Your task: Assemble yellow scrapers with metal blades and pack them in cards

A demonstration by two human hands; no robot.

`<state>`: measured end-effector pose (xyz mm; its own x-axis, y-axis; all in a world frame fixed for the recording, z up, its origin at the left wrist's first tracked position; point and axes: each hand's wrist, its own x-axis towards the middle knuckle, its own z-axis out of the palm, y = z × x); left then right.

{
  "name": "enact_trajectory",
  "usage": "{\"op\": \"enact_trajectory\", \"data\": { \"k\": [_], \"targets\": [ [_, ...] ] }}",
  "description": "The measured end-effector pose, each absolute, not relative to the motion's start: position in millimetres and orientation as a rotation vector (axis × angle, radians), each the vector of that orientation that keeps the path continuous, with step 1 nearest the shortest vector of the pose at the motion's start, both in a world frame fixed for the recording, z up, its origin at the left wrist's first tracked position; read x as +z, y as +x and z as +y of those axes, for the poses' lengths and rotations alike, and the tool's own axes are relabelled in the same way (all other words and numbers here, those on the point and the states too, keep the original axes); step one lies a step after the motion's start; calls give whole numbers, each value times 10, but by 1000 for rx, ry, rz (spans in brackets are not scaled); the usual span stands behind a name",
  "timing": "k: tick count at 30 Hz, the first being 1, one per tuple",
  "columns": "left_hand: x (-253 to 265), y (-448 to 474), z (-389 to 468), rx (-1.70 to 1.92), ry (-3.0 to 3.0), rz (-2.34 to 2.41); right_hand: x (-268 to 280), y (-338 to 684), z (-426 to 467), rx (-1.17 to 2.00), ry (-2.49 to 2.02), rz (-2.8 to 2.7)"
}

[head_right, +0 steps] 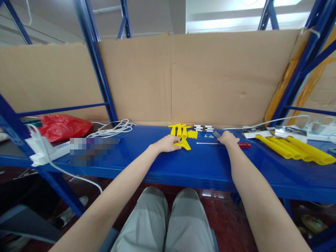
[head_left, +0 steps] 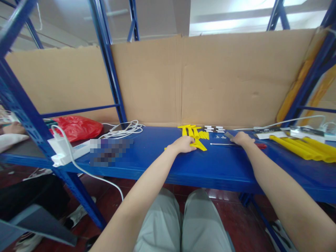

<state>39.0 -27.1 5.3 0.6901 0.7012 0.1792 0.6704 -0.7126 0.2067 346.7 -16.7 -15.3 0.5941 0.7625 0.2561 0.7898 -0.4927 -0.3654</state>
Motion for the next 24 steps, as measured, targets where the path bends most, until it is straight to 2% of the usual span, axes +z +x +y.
{"op": "enact_trajectory", "data": {
  "k": [3,11,18,24],
  "targets": [
    [54,385,-271,385,2775,1117,-111,3422,-199,-9,-2503,-1196],
    [54,383,-270,390,2775,1117,24,3323,-320,-45,-2432,-1082],
    [68,392,-295,353,2797,1202,145,3193,-378,-56,-2067,-1297],
    [67,400,-298,378,2779,1204,196,2765,-395,169,-1762,-1365]
  ]
}}
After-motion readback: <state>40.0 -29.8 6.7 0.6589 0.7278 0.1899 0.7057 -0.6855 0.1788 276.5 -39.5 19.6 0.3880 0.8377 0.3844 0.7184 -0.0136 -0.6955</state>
